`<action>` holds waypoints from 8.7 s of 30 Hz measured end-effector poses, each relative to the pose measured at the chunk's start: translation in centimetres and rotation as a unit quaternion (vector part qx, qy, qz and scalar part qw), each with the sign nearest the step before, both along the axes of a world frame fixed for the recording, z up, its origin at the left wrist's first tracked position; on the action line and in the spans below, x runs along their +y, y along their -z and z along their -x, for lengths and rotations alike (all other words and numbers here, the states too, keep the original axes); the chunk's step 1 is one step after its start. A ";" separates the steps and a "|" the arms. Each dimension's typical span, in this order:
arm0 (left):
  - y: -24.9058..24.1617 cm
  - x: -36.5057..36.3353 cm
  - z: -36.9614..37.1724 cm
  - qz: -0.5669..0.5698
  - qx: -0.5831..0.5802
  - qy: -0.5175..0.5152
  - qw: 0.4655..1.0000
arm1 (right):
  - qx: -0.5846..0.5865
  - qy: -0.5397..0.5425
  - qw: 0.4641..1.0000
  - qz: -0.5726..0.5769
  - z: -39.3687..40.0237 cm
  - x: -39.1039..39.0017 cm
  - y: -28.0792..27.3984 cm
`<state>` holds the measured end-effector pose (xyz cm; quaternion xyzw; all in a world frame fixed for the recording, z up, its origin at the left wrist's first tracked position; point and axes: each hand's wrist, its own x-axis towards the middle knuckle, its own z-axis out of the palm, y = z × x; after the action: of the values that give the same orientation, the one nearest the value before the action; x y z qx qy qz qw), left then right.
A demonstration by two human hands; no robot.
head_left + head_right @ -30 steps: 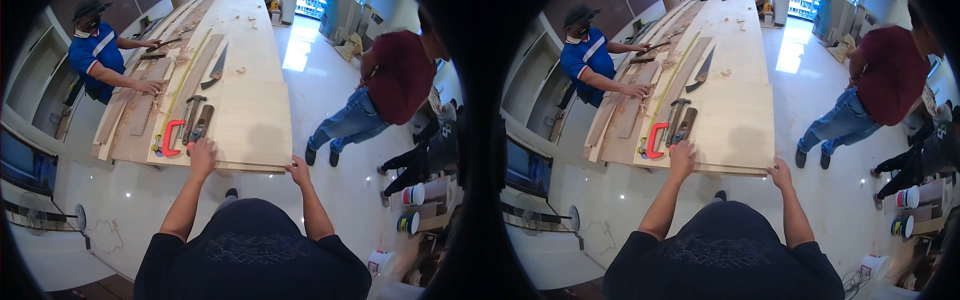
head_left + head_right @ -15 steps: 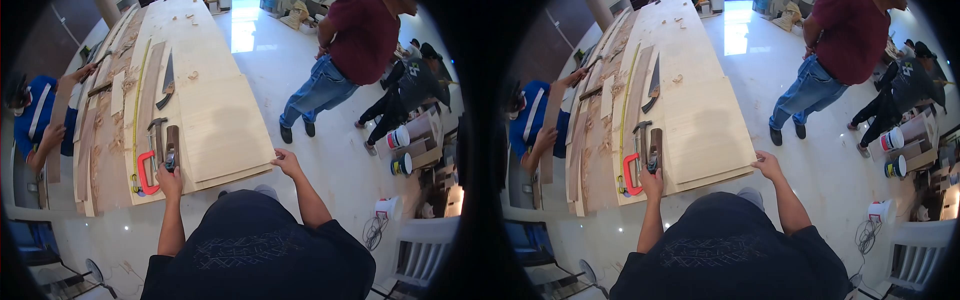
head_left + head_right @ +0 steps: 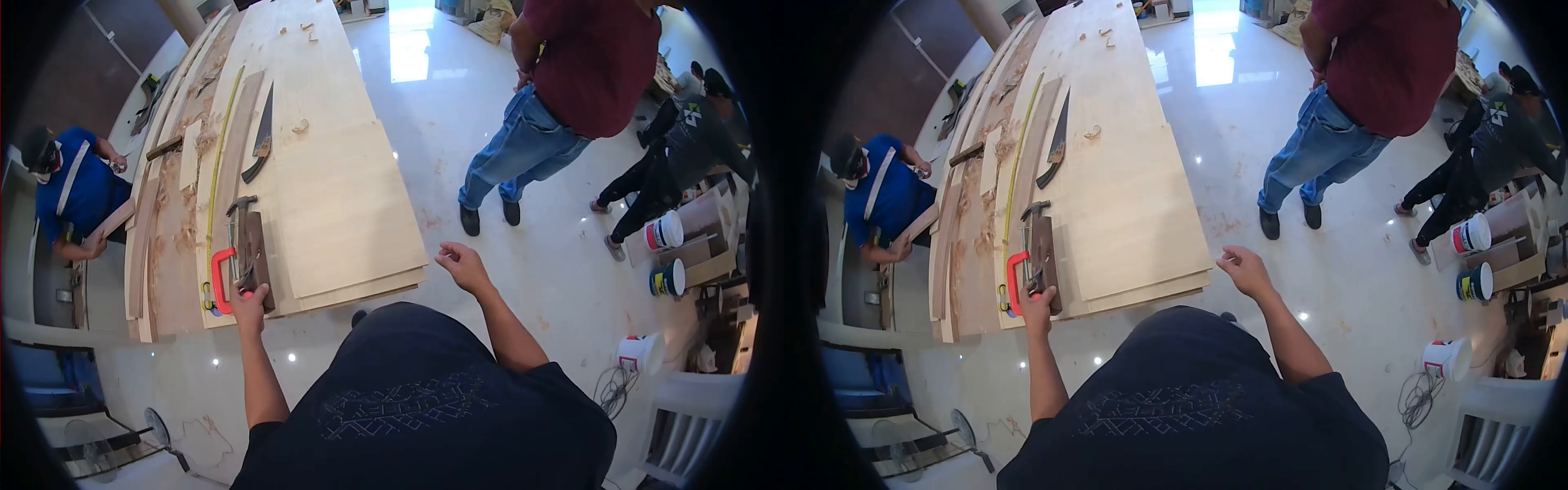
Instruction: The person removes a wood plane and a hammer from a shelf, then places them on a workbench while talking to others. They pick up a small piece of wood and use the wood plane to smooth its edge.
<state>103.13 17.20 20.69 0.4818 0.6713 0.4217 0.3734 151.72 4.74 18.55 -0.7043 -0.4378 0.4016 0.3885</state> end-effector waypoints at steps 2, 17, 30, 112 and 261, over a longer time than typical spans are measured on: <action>-3.2 -2.6 -3.4 -0.024 0.031 -0.004 0.999 | 0.027 -0.042 0.999 -0.004 -0.2 0.1 -1.9; -8.2 -1.0 -28.8 -0.346 0.264 0.314 0.844 | 0.334 -0.025 0.940 0.066 1.2 3.1 -7.3; -19.0 7.8 -29.8 -0.038 0.226 0.662 0.713 | -0.220 -0.185 0.953 -0.094 -1.9 3.2 -7.2; 3.6 14.5 -33.3 -0.135 0.490 0.375 0.775 | 0.155 0.022 0.987 0.034 -5.3 22.7 4.4; 4.8 14.0 -32.9 -0.143 0.549 0.351 0.745 | 0.214 0.024 0.976 -0.030 -2.3 11.2 5.4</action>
<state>136.04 31.18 15.90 0.8794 0.4758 0.0145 -0.0105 154.01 15.96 13.17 -0.6002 -0.3392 0.5206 0.5036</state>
